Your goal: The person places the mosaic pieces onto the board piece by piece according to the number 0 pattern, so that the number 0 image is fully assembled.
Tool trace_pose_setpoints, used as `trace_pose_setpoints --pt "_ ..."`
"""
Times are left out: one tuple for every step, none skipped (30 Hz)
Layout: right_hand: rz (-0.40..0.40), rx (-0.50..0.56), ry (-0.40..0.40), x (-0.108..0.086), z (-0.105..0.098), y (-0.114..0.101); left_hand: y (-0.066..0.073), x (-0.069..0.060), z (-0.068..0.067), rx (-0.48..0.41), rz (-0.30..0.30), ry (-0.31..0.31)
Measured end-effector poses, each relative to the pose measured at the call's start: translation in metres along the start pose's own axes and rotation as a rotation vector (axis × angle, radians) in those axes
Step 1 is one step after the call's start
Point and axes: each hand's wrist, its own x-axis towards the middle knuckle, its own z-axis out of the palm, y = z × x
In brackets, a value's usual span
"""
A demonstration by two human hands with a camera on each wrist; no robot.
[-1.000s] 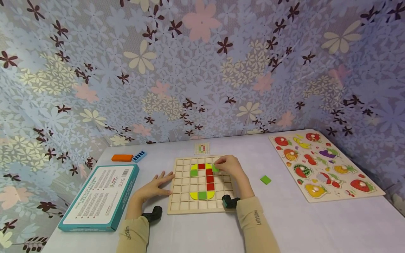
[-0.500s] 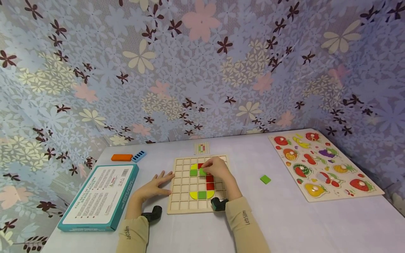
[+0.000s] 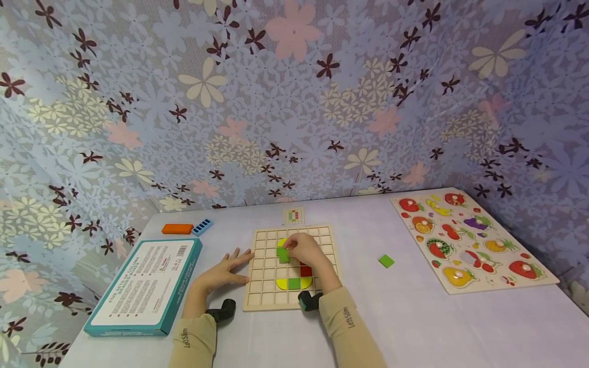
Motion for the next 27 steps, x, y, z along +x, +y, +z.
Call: trace_pose_setpoints --pt "0.002 -0.002 -0.001 -0.0001 0.0015 0.0000 0.0000 0.0003 0.0001 0.000 -0.001 -0.001" --pt "0.003 -0.002 -0.001 -0.0002 0.0029 0.0000 -0.0001 0.0006 0.0002 -0.002 -0.002 0.000" --pt "0.003 0.000 -0.003 -0.0003 0.0043 0.0002 -0.0004 0.0008 0.0003 -0.002 -0.003 0.000" --pt "0.005 0.005 -0.003 -0.0003 0.0056 0.0000 -0.0006 0.0010 0.0004 -0.003 -0.004 0.000" --pt "0.008 0.008 -0.003 -0.0004 0.0067 -0.0002 -0.0007 0.0010 0.0005 -0.003 -0.006 0.002" --pt "0.010 0.006 -0.001 -0.0004 0.0076 -0.0004 -0.0007 0.0012 0.0006 -0.002 -0.007 0.003" --pt "0.010 0.003 0.000 -0.0006 0.0081 -0.0008 -0.0007 0.0012 0.0007 -0.001 -0.008 0.005" --pt "0.010 0.001 0.001 -0.0008 0.0085 -0.0014 -0.0007 0.0010 0.0007 -0.002 -0.009 0.006" --pt "0.010 -0.004 0.001 -0.0010 0.0088 -0.0019 -0.0006 0.0008 0.0007 -0.004 -0.011 0.006" --pt "0.013 -0.006 0.000 -0.0011 0.0091 -0.0024 -0.0004 0.0006 0.0007 -0.006 -0.012 0.006" --pt "0.013 -0.009 0.001 -0.0013 0.0093 -0.0028 -0.0002 0.0004 0.0007 -0.009 -0.013 0.006" --pt "0.013 -0.013 0.000 -0.0014 0.0094 -0.0032 0.0000 0.0002 0.0007 -0.013 -0.014 0.007" --pt "0.010 -0.018 0.003 -0.0017 0.0093 -0.0038 0.0002 0.0001 0.0006 -0.013 -0.013 0.008" --pt "0.011 -0.021 0.005 -0.0020 0.0091 -0.0044 0.0003 -0.0001 0.0005 -0.014 -0.012 0.008" --pt "0.010 -0.027 0.009 -0.0020 0.0091 -0.0046 0.0004 -0.0002 0.0005 -0.014 -0.010 0.008" --pt "0.010 -0.031 0.013 -0.0021 0.0089 -0.0050 0.0005 -0.0002 0.0004 -0.009 -0.007 0.009" --pt "0.008 -0.035 0.018 -0.0023 0.0088 -0.0053 0.0008 -0.0002 0.0003 -0.006 -0.005 0.009" --pt "0.007 -0.041 0.023 -0.0023 0.0089 -0.0053 0.0007 -0.0001 0.0003 -0.003 -0.003 0.010" --pt "0.011 -0.041 0.024 -0.0024 0.0090 -0.0054 0.0007 0.0000 0.0002 0.001 -0.002 0.010" --pt "0.018 -0.036 0.021 -0.0024 0.0091 -0.0054 0.0007 0.0000 0.0002 0.002 -0.003 0.010" --pt "0.023 -0.034 0.017 -0.0023 0.0093 -0.0052 0.0008 0.0002 0.0001 0.003 -0.005 0.009" --pt "0.028 -0.033 0.011 -0.0024 0.0096 -0.0051 0.0008 0.0002 0.0001 0.003 -0.008 0.008" --pt "0.028 -0.035 0.007 -0.0023 0.0100 -0.0048 0.0009 0.0002 0.0001 -0.001 -0.012 0.009" --pt "0.031 -0.038 0.002 -0.0023 0.0103 -0.0046 0.0007 0.0003 0.0002 -0.002 -0.014 0.009" --pt "0.033 -0.041 -0.001 -0.0023 0.0105 -0.0047 0.0007 0.0004 0.0002 -0.003 -0.016 0.008" --pt "0.028 -0.047 -0.004 -0.0022 0.0107 -0.0045 0.0005 0.0005 0.0002 -0.004 -0.018 0.008" --pt "0.023 -0.056 -0.002 -0.0021 0.0110 -0.0044 0.0003 0.0006 0.0003 -0.004 -0.019 0.008"
